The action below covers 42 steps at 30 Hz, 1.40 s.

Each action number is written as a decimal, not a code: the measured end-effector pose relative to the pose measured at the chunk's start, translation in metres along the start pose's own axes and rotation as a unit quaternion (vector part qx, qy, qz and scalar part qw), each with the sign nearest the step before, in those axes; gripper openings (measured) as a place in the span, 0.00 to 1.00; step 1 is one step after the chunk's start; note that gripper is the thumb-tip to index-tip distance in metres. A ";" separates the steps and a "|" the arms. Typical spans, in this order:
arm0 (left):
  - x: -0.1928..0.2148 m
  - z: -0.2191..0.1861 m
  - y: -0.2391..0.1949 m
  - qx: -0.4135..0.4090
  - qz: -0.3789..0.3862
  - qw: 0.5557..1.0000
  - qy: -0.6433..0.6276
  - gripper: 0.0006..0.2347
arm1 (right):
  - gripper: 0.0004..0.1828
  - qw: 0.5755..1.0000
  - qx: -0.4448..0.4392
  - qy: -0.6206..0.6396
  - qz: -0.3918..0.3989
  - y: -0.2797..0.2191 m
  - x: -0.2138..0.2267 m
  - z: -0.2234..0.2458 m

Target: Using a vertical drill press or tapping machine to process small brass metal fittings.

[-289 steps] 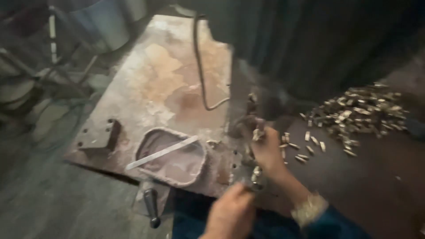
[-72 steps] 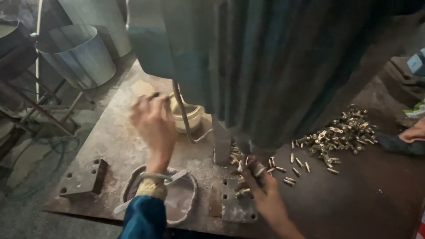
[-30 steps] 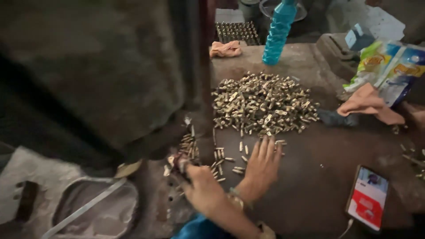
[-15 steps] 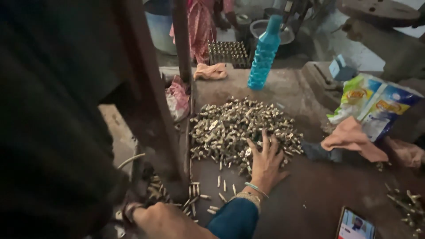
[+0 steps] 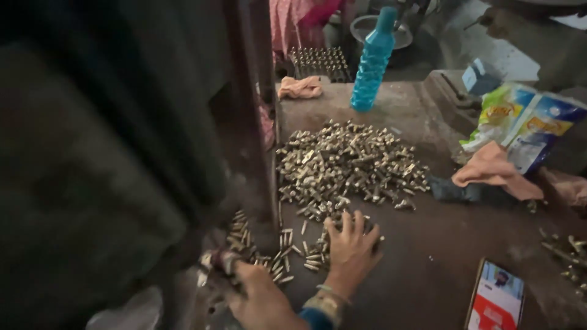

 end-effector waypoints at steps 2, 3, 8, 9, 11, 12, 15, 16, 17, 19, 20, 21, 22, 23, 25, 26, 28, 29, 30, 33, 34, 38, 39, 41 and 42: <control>0.018 0.010 -0.026 -0.011 0.002 1.000 0.002 0.26 | 0.17 1.000 -0.004 0.025 -0.012 0.055 0.026 0.005; 0.028 0.014 -0.039 -0.023 0.001 1.000 0.003 0.27 | 0.17 0.999 -0.006 0.037 -0.017 0.093 0.015 0.037; 0.063 0.046 -0.085 -0.008 0.022 1.000 -0.017 0.28 | 0.21 0.972 -0.235 -0.007 0.006 0.093 0.010 0.040; 0.070 0.051 -0.093 -0.007 0.010 1.000 -0.019 0.29 | 0.21 0.967 -0.244 -0.067 -0.005 0.091 0.013 0.040; 0.072 0.055 -0.098 -0.003 0.011 1.000 -0.017 0.28 | 0.22 0.969 -0.243 -0.051 -0.011 0.089 0.009 0.035; 0.072 0.056 -0.098 0.001 0.012 1.000 -0.017 0.27 | 0.23 0.970 -0.241 -0.036 -0.018 0.089 0.009 0.032; 0.094 0.051 -0.093 0.008 0.011 1.000 -0.007 0.23 | 0.24 0.991 -0.127 0.012 -0.041 0.091 0.011 0.046; 0.109 0.046 -0.094 0.009 0.012 1.000 -0.008 0.23 | 0.24 0.991 -0.128 0.012 -0.040 0.092 0.011 0.048; 0.129 0.043 -0.094 0.022 -0.037 0.998 -0.044 0.28 | 0.23 0.983 -0.170 0.056 -0.034 0.091 0.008 0.044; 0.146 0.040 -0.102 0.035 -0.082 0.993 -0.079 0.34 | 0.22 0.971 -0.215 0.101 -0.028 0.088 0.004 0.038; 0.144 0.044 -0.110 0.062 -0.090 0.990 -0.085 0.31 | 0.21 0.982 -0.180 0.043 -0.040 0.089 0.007 0.038; 0.141 0.048 -0.118 0.090 -0.098 0.987 -0.092 0.28 | 0.19 0.988 -0.144 -0.015 -0.052 0.089 0.010 0.039; 0.134 0.045 -0.118 0.091 -0.097 0.987 -0.092 0.28 | 0.19 0.988 -0.145 -0.015 -0.051 0.087 0.009 0.039; 0.122 0.037 -0.117 0.068 -0.052 0.994 -0.063 0.25 | 0.19 0.988 -0.147 -0.009 -0.054 0.085 0.009 0.040; 0.104 0.033 -0.107 0.036 -0.014 0.999 -0.033 0.21 | 0.18 0.988 -0.140 -0.004 -0.062 0.093 0.010 0.043; 0.095 0.025 -0.106 -0.010 0.002 1.000 0.018 0.19 | 0.19 0.989 -0.136 -0.002 -0.061 0.092 0.011 0.047; 0.093 0.016 -0.103 -0.059 0.015 0.996 0.068 0.17 | 0.19 0.989 -0.131 -0.004 -0.062 0.091 0.011 0.047; 0.102 0.017 -0.099 -0.048 -0.004 0.999 0.017 0.14 | 0.19 0.988 -0.137 -0.013 -0.064 0.090 0.011 0.042; 0.112 0.020 -0.097 -0.035 -0.021 0.999 -0.033 0.11 | 0.19 0.987 -0.143 -0.021 -0.064 0.089 0.009 0.037; 0.097 0.058 -0.156 0.208 -0.095 0.887 -0.401 0.10 | 0.18 0.965 -0.215 0.130 -0.067 0.086 0.000 0.026; 0.058 0.084 -0.186 0.211 -0.096 0.887 -0.399 0.10 | 0.18 0.965 -0.217 0.132 -0.064 0.086 0.003 0.017; -0.028 0.128 -0.329 0.439 0.005 0.535 -0.722 0.11 | 0.17 0.980 -0.194 -0.023 -0.029 0.090 0.017 -0.004; -0.022 0.137 -0.340 0.457 0.014 0.515 -0.725 0.11 | 0.18 0.975 -0.205 0.081 0.019 0.096 0.014 -0.007; -0.002 0.136 -0.357 0.486 0.028 0.481 -0.729 0.11 | 0.18 0.953 -0.258 0.138 0.077 0.106 0.016 0.008; 0.005 0.134 -0.364 0.509 0.045 0.445 -0.735 0.12 | 0.19 0.923 -0.306 0.191 0.132 0.110 0.014 0.015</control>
Point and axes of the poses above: each hand's wrist, its own y-axis towards the middle knuckle, its own x-axis out of the back of the hand, z = x × y, the point moved 7 cm from there along y, towards the middle knuckle, and after that the axes turned 6 degrees about -z, right-handed, at the moved point
